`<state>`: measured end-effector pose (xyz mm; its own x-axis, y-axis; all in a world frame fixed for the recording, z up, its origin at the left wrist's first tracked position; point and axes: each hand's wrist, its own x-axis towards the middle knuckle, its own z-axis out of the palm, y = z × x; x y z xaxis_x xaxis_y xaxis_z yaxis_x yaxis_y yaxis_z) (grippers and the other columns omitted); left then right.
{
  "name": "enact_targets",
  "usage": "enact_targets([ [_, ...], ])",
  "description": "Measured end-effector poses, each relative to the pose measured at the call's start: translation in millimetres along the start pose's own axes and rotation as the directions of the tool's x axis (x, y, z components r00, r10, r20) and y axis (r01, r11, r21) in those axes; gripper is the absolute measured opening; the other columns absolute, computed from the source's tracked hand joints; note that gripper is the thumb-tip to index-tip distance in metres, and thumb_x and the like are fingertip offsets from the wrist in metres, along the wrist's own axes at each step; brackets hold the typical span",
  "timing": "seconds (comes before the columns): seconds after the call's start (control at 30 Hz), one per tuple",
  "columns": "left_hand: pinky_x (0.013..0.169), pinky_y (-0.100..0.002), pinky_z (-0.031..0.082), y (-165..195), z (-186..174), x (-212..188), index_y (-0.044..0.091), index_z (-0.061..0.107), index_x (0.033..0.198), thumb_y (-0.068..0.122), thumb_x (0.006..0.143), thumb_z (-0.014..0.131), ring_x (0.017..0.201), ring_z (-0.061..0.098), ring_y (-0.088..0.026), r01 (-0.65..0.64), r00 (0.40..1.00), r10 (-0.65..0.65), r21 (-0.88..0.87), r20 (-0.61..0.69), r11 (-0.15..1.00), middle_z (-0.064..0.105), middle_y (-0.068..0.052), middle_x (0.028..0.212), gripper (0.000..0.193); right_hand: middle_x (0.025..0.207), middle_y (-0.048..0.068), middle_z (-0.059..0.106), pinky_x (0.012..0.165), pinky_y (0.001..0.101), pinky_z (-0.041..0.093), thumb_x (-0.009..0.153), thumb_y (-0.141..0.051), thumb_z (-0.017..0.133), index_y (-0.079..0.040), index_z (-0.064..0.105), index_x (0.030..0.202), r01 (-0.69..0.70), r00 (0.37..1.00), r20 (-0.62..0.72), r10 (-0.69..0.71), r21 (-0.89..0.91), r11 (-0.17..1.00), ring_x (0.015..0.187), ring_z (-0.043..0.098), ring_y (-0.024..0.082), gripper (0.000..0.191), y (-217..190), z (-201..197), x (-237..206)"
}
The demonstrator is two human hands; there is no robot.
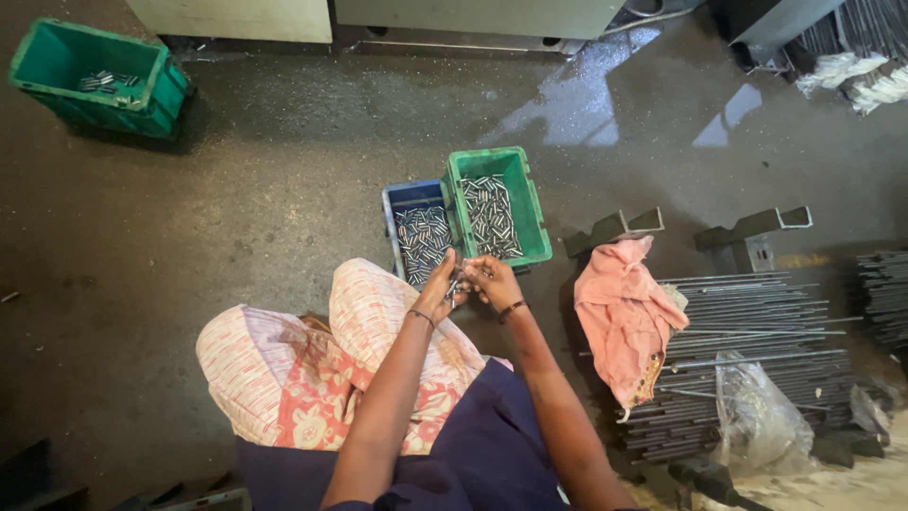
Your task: The person sits on the floor and sorts small metal parts by hand, transferring them from a blue bin to a green bin. The hands repeatedly pick up handfuls of parts and place them into the green bin.
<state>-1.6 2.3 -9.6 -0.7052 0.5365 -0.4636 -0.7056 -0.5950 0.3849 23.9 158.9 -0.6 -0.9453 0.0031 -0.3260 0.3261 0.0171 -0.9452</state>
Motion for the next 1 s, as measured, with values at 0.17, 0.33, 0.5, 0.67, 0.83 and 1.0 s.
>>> enact_targets([
  [0.17, 0.037, -0.021, 0.035, 3, -2, 5, 0.013, 0.057, 0.097, 0.055, 0.103, 0.054, 0.059, 0.057, -0.013, -0.065, 0.998, 0.061, -0.126, -0.032, 0.990, 0.058, -0.002, 0.079, 0.042, 0.091, 0.005, 0.072, 0.048, 0.0185, 0.044, 0.103, -0.022, 0.061, -0.002, 0.063, 0.113, -0.022, 0.993, 0.118, -0.022, 0.362, 0.932, 0.069, 0.057, 0.005, 0.022, -7, -1, -13],
  [0.33, 0.039, -0.024, 0.039, 4, -4, 8, 0.015, 0.056, 0.098, 0.053, 0.102, 0.054, 0.062, 0.060, -0.015, -0.129, 0.991, 0.117, -0.274, -0.059, 0.953, 0.059, -0.002, 0.085, 0.038, 0.090, 0.003, 0.065, 0.054, 0.0236, 0.057, 0.101, -0.035, 0.061, -0.006, 0.061, 0.104, -0.168, 0.983, -0.029, 0.184, 0.282, 0.944, 0.075, 0.063, 0.010, 0.029, -6, 1, -15],
  [0.5, 0.047, -0.032, 0.053, 1, 0, 9, 0.013, 0.057, 0.100, 0.050, 0.101, 0.056, 0.062, 0.061, -0.019, -0.202, 0.977, 0.177, -0.234, -0.122, 0.951, 0.060, -0.005, 0.084, 0.037, 0.094, 0.006, 0.066, 0.051, 0.0261, 0.055, 0.089, -0.023, 0.081, -0.007, 0.054, 0.098, -0.072, 0.997, -0.004, 0.072, -0.021, 0.997, 0.074, 0.065, 0.012, 0.032, 8, 18, -10],
  [0.67, 0.050, -0.032, 0.056, 1, 1, 8, 0.009, 0.058, 0.100, 0.052, 0.102, 0.058, 0.064, 0.063, -0.020, -0.177, 0.975, 0.144, -0.196, -0.168, 0.965, 0.061, -0.006, 0.084, 0.043, 0.095, 0.004, 0.067, 0.048, 0.0256, 0.053, 0.085, -0.013, 0.080, -0.009, 0.044, 0.101, -0.071, 0.997, -0.038, 0.070, -0.014, 0.997, 0.075, 0.067, 0.009, 0.040, 8, 30, -6],
  [0.83, 0.044, -0.027, 0.050, 4, -1, 8, 0.009, 0.057, 0.097, 0.056, 0.101, 0.057, 0.064, 0.064, -0.018, -0.129, 0.987, 0.100, -0.254, -0.125, 0.959, 0.060, -0.006, 0.082, 0.046, 0.091, 0.011, 0.071, 0.049, 0.0267, 0.054, 0.089, -0.009, 0.067, -0.006, 0.048, 0.110, -0.145, 0.989, -0.030, 0.145, 0.002, 0.989, 0.070, 0.066, 0.013, 0.028, 2, 22, 0],
  [1.0, 0.038, -0.021, 0.040, 4, -5, 7, 0.015, 0.058, 0.094, 0.054, 0.099, 0.056, 0.061, 0.060, -0.013, -0.145, 0.989, 0.139, -0.340, -0.042, 0.929, 0.062, -0.001, 0.080, 0.040, 0.091, 0.004, 0.068, 0.050, 0.0261, 0.053, 0.096, -0.010, 0.059, -0.001, 0.061, 0.115, -0.174, 0.984, 0.013, 0.176, 0.243, 0.954, 0.070, 0.064, 0.011, 0.021, -7, 2, -8],
])
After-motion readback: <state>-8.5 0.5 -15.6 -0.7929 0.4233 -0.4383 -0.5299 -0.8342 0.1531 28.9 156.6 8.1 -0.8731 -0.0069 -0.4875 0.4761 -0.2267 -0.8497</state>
